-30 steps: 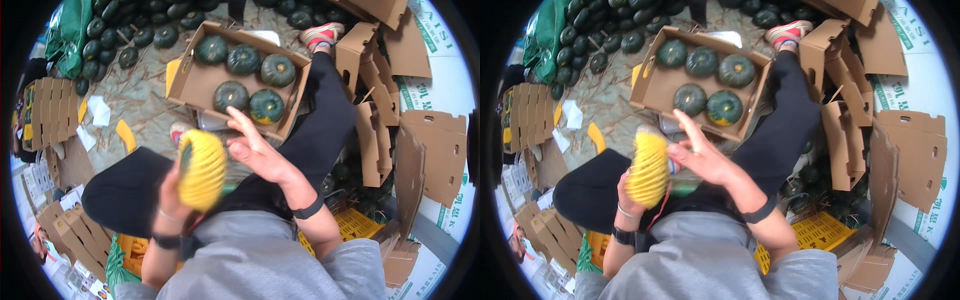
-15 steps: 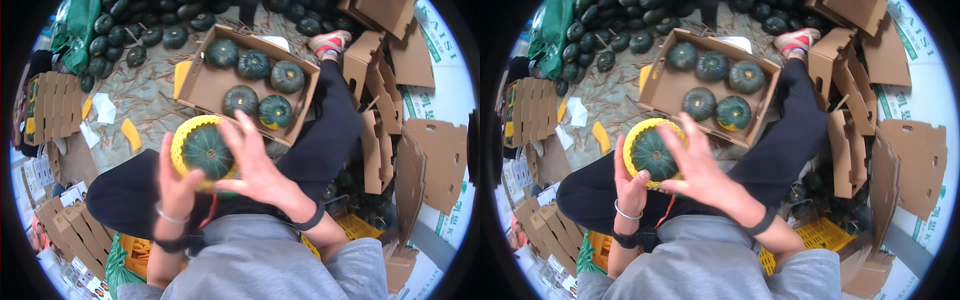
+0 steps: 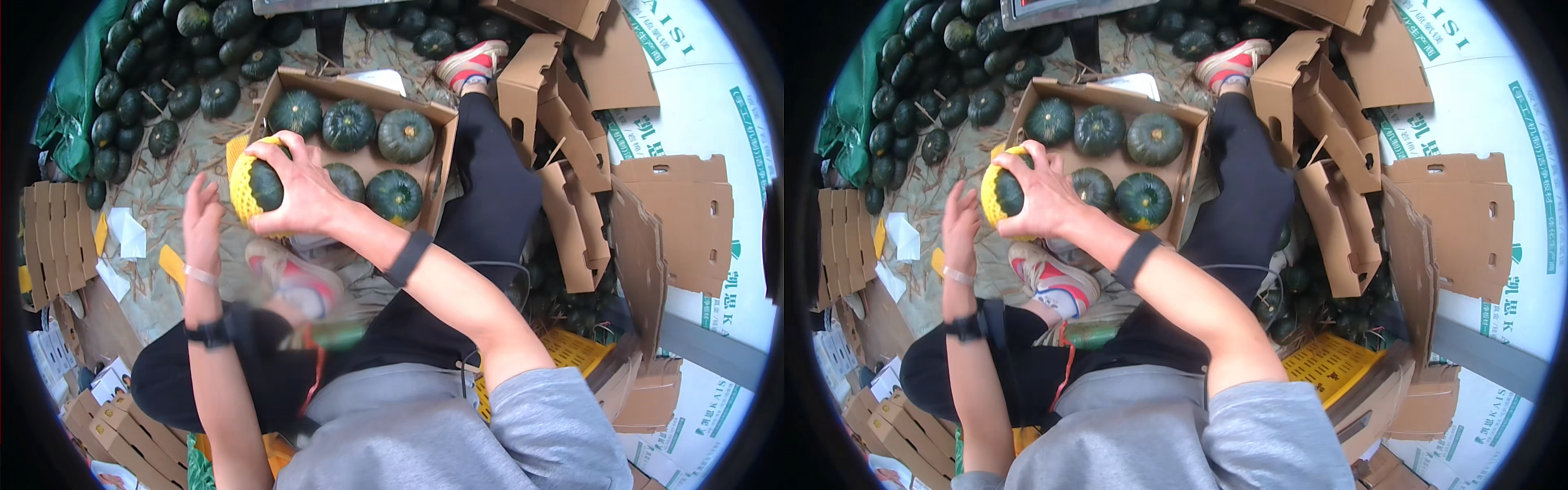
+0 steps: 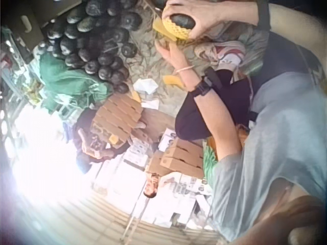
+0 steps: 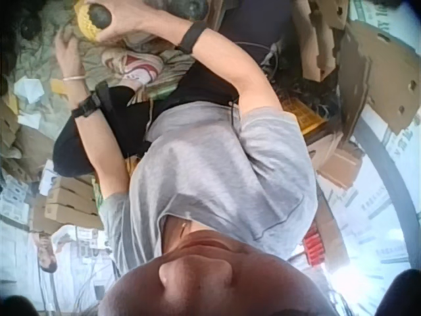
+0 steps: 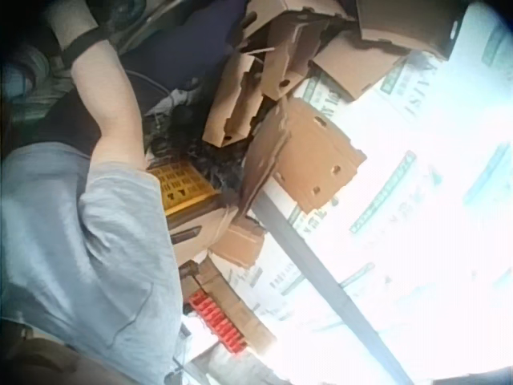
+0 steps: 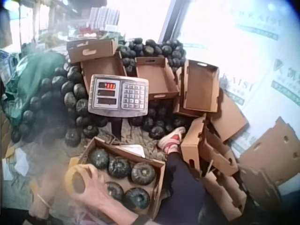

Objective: The recorder is packing small green pumpkins into cardboard boxes, applying protective yellow foam sleeves to some, weighing them, and handling a large green sack of produce.

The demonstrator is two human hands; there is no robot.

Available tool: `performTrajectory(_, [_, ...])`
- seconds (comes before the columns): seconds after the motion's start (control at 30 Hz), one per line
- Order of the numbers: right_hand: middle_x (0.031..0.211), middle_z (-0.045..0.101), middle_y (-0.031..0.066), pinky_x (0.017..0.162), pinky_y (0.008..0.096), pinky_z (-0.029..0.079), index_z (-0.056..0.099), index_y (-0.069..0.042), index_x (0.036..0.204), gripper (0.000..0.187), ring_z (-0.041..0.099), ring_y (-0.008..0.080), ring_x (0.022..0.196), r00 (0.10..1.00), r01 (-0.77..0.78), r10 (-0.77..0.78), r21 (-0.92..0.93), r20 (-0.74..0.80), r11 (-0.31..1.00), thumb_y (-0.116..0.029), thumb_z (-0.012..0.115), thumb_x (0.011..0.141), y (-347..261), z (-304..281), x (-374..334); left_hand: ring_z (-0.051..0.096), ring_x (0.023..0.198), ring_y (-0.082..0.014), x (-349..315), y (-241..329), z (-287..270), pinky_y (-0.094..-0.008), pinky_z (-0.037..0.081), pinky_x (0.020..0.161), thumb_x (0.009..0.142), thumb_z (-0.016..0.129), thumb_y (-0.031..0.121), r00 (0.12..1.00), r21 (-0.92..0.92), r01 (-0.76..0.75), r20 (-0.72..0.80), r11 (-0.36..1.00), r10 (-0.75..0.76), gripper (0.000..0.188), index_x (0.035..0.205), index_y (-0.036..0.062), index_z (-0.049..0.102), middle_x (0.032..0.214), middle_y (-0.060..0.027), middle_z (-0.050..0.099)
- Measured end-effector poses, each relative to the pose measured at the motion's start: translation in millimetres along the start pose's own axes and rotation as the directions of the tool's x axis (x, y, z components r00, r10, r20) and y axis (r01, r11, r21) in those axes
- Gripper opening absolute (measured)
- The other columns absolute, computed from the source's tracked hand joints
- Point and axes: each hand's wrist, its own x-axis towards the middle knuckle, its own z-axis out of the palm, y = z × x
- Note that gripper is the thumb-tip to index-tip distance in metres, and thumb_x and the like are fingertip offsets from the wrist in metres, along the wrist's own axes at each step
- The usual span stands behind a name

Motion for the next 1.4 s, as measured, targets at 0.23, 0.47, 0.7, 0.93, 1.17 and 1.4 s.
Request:
performTrajectory(0.23, [0.138, 0.032, 0.0126, 0.084, 0.0628, 0.04, 0.05, -0.029, 0.127, 0.082, 0.032, 0.0479, 0.121, 0.942, -0.19, 0.314, -0.589, 0.115, 0.786, -0.044, 0.08, 0.052, 24.2, 25.2, 28.8, 0.064, 0.07, -0.0339, 31.4, -78.5, 32.8, -0.0422, 0.048, 0.065, 0.08, 0.051, 0.01, 0.987, 0.766, -0.158, 0.141, 0.623, 0.076, 0.018, 0.088, -0.0029, 0.06, 0.074, -0.0235, 0.061])
performTrajectory(0.47, [0.14, 0.029, 0.0154, 0.087, 0.0621, 0.038, 0.044, -0.026, 0.134, 0.083, 0.032, 0.048, 0.122, 0.941, -0.15, 0.307, -0.635, 0.145, 0.758, -0.044, 0.078, 0.061, 35.8, 55.4, -0.2, 0.057, 0.084, -0.0475, -18.1, -88.3, 36.5, -0.0543, 0.045, 0.074, 0.081, 0.049, 0.018, 0.999, 0.748, -0.052, 0.042, 0.662, 0.031, 0.021, 0.09, 0.0003, 0.055, 0.085, -0.029, 0.06])
performTrajectory(0.7, [0.145, 0.027, 0.0211, 0.09, 0.0601, 0.034, 0.042, -0.021, 0.137, 0.069, 0.033, 0.0418, 0.126, 0.969, -0.148, 0.244, -0.674, 0.05, 0.724, -0.043, 0.065, 0.076, 28.4, 1.2, -31.1, 0.053, 0.104, -0.0417, -35.3, -46.9, 60.4, -0.0473, 0.041, 0.092, 0.077, 0.053, 0.006, 0.894, 0.777, -0.298, 0.024, 0.554, 0.447, 0.047, 0.124, 0.0018, 0.049, 0.108, -0.0248, 0.058])
performTrajectory(0.93, [0.137, 0.025, 0.0288, 0.096, 0.0496, 0.041, 0.03, -0.026, 0.141, 0.094, 0.039, 0.0475, 0.118, 0.815, -0.57, 0.521, -0.505, -0.253, 0.648, -0.031, 0.079, 0.062, 124.8, -113.0, -11.7, 0.047, 0.114, -0.0415, 3.8, -12.8, 188.7, -0.0435, 0.038, 0.101, 0.07, 0.063, 0.012, 0.866, 0.598, -0.487, 0.24, 0.637, 0.438, 0.058, 0.122, -0.0067, 0.047, 0.125, -0.0271, 0.047])
performTrajectory(1.17, [0.126, 0.046, 0.0252, 0.097, 0.0436, 0.042, 0.035, -0.012, 0.136, 0.097, 0.05, 0.0362, 0.116, 0.897, -0.289, 0.385, 0.367, -0.219, 0.884, -0.031, 0.085, 0.055, 112.9, -115.6, -24.4, 0.042, 0.12, -0.0427, 16.8, -33.3, 240.8, -0.0459, 0.038, 0.102, 0.071, 0.06, 0.004, 0.934, 0.324, -0.31, 0.277, 0.894, 0.224, 0.063, 0.13, -0.0041, 0.038, 0.131, -0.0244, 0.042])
performTrajectory(1.4, [0.123, 0.042, 0.0252, 0.091, 0.0507, 0.041, 0.033, -0.027, 0.139, 0.097, 0.047, 0.0435, 0.109, 0.949, -0.313, 0.274, -0.547, -0.154, 0.776, -0.037, 0.083, 0.056, 99.8, -92.5, 16.3, 0.058, 0.103, -0.0307, -20.6, -6.0, 208.7, -0.0436, 0.045, 0.091, 0.076, 0.061, 0.015, 0.823, 0.551, -0.533, 0.512, 0.642, 0.244, 0.037, 0.111, 0.0043, 0.061, 0.105, -0.0175, 0.061])
